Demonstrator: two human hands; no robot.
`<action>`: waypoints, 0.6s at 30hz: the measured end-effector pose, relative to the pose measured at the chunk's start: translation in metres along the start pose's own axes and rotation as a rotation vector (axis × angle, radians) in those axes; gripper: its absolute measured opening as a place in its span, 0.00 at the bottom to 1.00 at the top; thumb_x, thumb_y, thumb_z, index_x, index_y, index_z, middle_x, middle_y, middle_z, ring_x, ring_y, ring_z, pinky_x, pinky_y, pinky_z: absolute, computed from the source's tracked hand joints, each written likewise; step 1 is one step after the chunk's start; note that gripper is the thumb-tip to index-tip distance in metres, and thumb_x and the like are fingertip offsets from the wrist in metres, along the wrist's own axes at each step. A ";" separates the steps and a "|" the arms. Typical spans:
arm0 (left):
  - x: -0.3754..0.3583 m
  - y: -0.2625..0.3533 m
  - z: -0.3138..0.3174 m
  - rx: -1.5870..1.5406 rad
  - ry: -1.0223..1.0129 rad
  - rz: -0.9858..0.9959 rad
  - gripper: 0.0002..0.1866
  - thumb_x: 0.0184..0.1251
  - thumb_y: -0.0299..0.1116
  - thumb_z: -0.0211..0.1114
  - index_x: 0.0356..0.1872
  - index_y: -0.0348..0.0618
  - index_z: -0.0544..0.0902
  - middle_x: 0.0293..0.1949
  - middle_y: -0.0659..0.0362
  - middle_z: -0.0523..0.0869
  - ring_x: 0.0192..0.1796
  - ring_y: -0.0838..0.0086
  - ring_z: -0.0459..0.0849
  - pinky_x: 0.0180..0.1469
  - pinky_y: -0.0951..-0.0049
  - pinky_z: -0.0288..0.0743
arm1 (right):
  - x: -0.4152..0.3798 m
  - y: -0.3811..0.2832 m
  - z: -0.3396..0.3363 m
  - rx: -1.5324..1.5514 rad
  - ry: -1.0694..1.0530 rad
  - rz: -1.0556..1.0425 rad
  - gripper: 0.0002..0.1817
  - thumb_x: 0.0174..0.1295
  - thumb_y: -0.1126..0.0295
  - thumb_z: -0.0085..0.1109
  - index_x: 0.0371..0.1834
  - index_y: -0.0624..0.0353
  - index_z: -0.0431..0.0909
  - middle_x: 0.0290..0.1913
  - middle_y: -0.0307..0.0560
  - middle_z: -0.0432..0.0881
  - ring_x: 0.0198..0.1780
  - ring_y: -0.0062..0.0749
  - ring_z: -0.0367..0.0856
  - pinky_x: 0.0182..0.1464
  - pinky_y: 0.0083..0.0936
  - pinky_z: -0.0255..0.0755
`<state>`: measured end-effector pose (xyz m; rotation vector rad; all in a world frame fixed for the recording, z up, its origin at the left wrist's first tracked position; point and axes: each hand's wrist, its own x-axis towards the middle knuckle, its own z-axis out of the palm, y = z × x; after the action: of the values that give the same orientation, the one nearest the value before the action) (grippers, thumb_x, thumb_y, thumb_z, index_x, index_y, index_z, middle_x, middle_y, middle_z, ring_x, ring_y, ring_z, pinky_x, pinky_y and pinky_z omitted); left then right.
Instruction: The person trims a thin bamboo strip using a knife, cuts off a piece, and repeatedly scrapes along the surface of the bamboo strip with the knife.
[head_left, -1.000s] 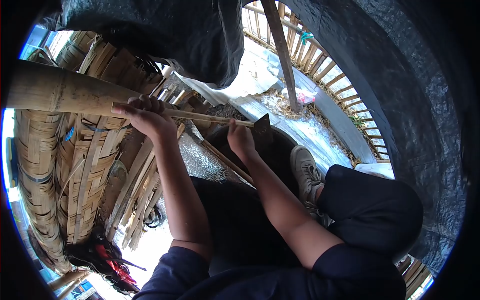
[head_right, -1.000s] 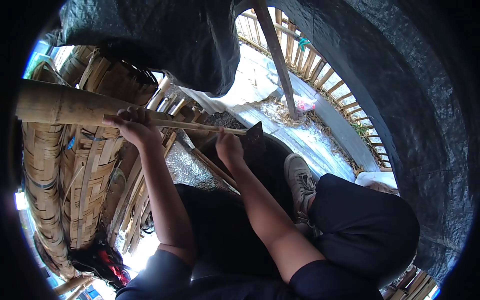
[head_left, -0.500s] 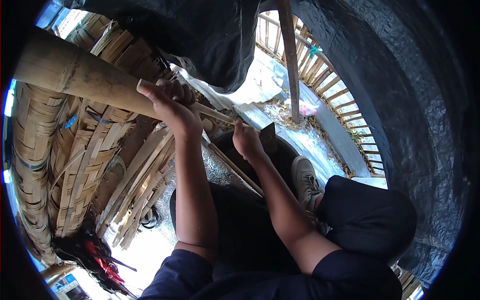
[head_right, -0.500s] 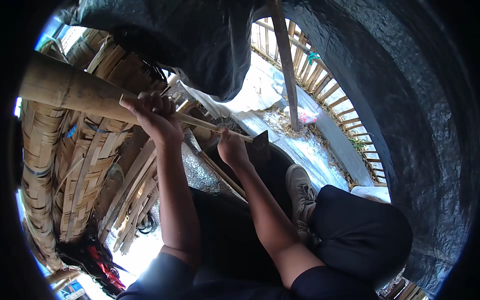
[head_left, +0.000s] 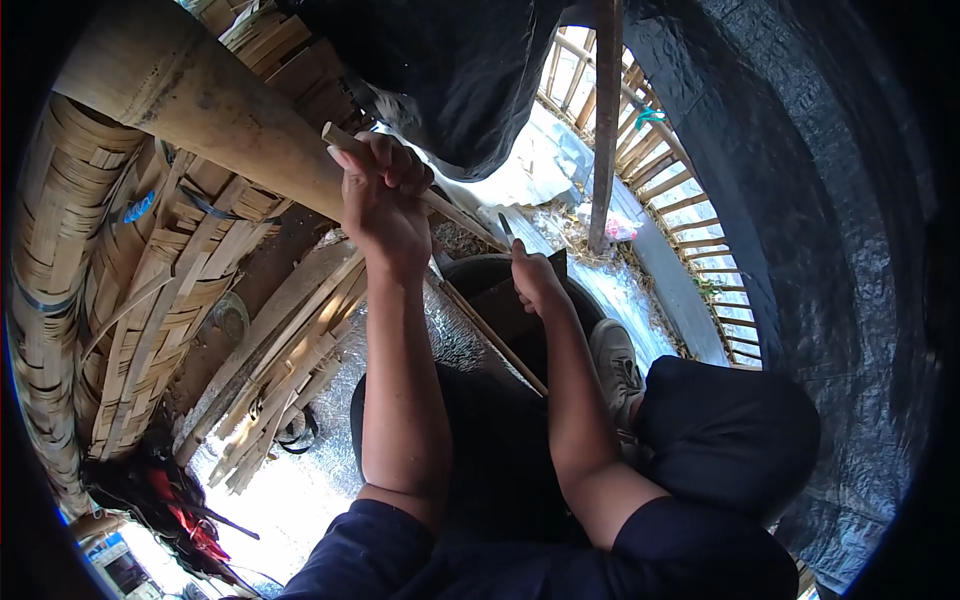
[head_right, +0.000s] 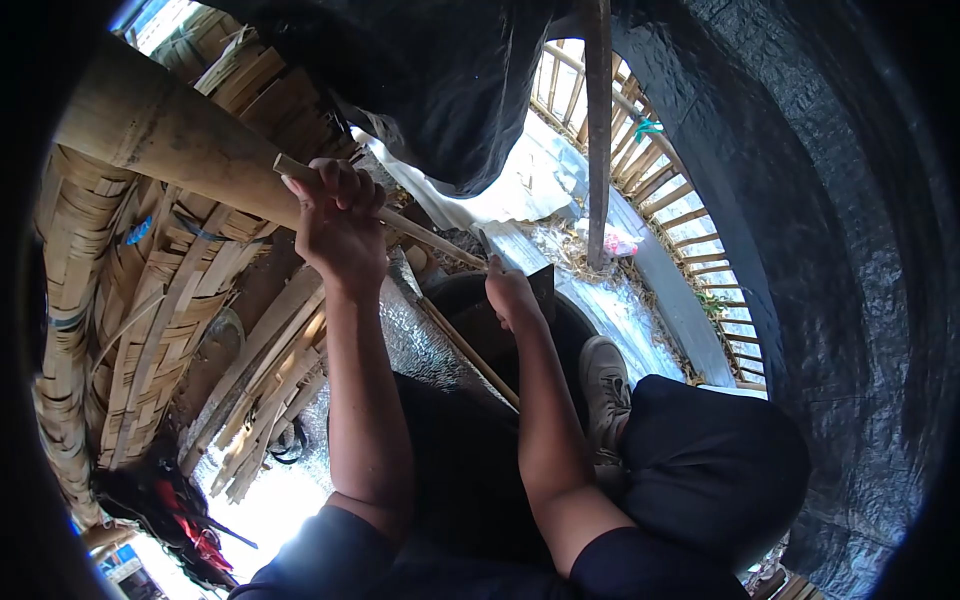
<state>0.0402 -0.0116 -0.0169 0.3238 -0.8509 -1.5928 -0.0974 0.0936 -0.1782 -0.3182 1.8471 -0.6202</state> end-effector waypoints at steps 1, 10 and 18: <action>0.001 0.003 -0.004 0.000 0.000 -0.001 0.22 0.73 0.57 0.48 0.32 0.48 0.69 0.26 0.66 0.62 0.27 0.78 0.57 0.32 0.75 0.52 | 0.001 0.000 0.003 0.061 0.004 0.007 0.29 0.71 0.41 0.36 0.23 0.54 0.61 0.14 0.33 0.55 0.11 0.20 0.51 0.15 0.25 0.45; -0.001 0.035 -0.033 0.245 -0.176 -0.091 0.22 0.70 0.51 0.56 0.29 0.39 0.74 0.31 0.58 0.72 0.38 0.68 0.75 0.52 0.56 0.75 | 0.002 -0.001 -0.005 0.118 -0.069 0.057 0.29 0.70 0.39 0.37 0.20 0.50 0.59 0.14 0.32 0.54 0.11 0.19 0.47 0.15 0.24 0.42; -0.006 0.021 -0.015 -0.010 -0.248 0.022 0.28 0.68 0.57 0.56 0.19 0.45 0.65 0.28 0.58 0.68 0.46 0.63 0.74 0.43 0.65 0.78 | 0.000 0.000 -0.007 0.115 -0.168 0.097 0.27 0.70 0.39 0.38 0.25 0.51 0.64 0.14 0.32 0.57 0.11 0.19 0.50 0.15 0.24 0.45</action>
<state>0.0664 -0.0107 -0.0149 0.1098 -1.0311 -1.6371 -0.1041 0.0955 -0.1765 -0.1977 1.6491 -0.6114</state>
